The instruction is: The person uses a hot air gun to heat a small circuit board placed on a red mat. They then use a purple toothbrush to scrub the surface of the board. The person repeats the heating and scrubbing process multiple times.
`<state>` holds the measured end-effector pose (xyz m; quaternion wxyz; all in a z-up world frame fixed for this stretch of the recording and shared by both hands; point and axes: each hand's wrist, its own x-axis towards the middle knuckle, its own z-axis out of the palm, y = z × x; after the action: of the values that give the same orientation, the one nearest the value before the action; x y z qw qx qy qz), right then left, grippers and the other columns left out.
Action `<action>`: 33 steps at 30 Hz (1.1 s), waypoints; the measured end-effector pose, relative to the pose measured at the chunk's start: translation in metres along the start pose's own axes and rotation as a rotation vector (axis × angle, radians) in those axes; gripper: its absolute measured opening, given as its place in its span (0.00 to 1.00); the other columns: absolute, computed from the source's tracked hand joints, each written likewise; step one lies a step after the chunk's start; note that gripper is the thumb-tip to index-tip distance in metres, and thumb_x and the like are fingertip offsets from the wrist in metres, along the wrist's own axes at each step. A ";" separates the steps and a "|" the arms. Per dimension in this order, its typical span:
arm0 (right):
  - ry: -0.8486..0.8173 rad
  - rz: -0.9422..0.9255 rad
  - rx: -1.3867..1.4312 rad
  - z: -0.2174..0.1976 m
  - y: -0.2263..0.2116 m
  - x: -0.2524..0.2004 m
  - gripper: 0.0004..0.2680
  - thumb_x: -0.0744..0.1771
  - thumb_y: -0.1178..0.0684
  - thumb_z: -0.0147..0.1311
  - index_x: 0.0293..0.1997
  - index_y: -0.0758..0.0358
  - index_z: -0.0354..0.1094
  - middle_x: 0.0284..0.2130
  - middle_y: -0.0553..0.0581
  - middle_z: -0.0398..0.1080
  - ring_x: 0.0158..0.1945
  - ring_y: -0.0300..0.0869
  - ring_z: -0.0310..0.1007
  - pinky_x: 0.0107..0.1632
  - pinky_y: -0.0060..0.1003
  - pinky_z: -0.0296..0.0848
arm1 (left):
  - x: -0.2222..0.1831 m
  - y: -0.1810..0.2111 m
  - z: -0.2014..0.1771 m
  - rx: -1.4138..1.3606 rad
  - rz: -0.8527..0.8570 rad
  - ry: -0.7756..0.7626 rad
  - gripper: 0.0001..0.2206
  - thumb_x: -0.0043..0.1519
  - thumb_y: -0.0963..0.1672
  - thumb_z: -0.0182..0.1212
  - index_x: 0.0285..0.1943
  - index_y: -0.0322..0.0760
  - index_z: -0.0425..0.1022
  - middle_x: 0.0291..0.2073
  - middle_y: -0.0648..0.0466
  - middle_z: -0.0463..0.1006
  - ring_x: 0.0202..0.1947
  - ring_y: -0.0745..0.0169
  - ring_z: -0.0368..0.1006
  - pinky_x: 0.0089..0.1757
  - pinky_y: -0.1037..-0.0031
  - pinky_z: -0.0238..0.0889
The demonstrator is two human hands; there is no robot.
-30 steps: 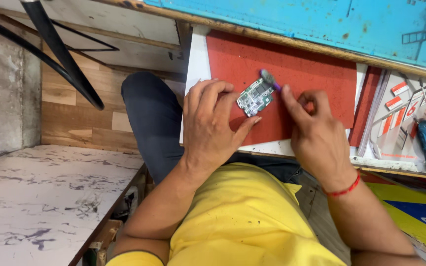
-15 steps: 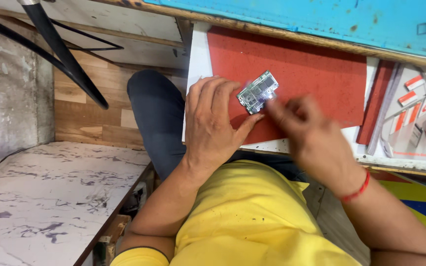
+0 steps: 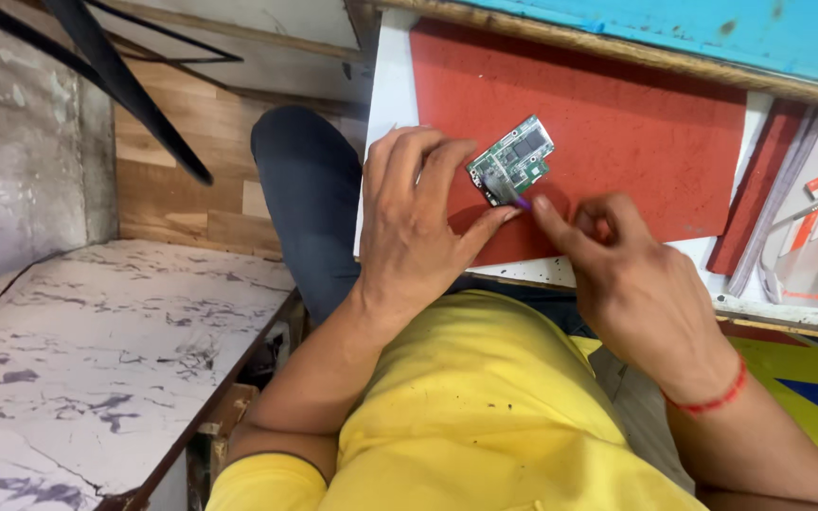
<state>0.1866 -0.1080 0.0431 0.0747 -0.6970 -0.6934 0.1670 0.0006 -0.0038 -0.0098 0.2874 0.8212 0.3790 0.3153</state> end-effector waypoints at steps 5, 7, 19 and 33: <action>-0.004 0.039 -0.048 0.009 -0.001 0.006 0.23 0.63 0.65 0.52 0.66 0.49 0.70 0.45 0.60 0.69 0.27 0.54 0.73 0.29 0.47 0.73 | 0.003 -0.001 0.006 0.023 -0.042 -0.025 0.30 0.50 0.46 0.82 0.59 0.36 0.72 0.53 0.47 0.68 0.58 0.46 0.64 0.58 0.59 0.61; -0.026 0.026 -0.047 -0.003 -0.003 -0.007 0.24 0.62 0.65 0.52 0.65 0.49 0.69 0.45 0.60 0.69 0.26 0.52 0.74 0.28 0.47 0.73 | 0.002 0.004 0.001 -0.005 -0.042 -0.027 0.29 0.50 0.47 0.83 0.58 0.36 0.73 0.52 0.47 0.68 0.57 0.45 0.64 0.57 0.59 0.60; 0.129 0.057 -0.141 0.004 0.013 0.006 0.26 0.64 0.67 0.52 0.73 0.56 0.65 0.46 0.63 0.68 0.31 0.55 0.73 0.31 0.46 0.74 | 0.003 0.002 0.005 0.091 0.072 0.015 0.21 0.52 0.49 0.81 0.47 0.33 0.80 0.47 0.51 0.70 0.55 0.50 0.64 0.57 0.59 0.60; 0.125 -0.013 -0.039 0.010 0.010 -0.002 0.25 0.63 0.68 0.53 0.69 0.54 0.67 0.45 0.62 0.68 0.37 0.53 0.74 0.33 0.45 0.75 | 0.001 0.000 0.003 0.081 0.082 0.025 0.20 0.54 0.48 0.81 0.49 0.32 0.80 0.48 0.51 0.71 0.57 0.50 0.64 0.58 0.61 0.61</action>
<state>0.1923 -0.1116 0.0307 0.1054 -0.7029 -0.6949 0.1092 0.0033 -0.0041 -0.0113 0.2360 0.8430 0.3609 0.3216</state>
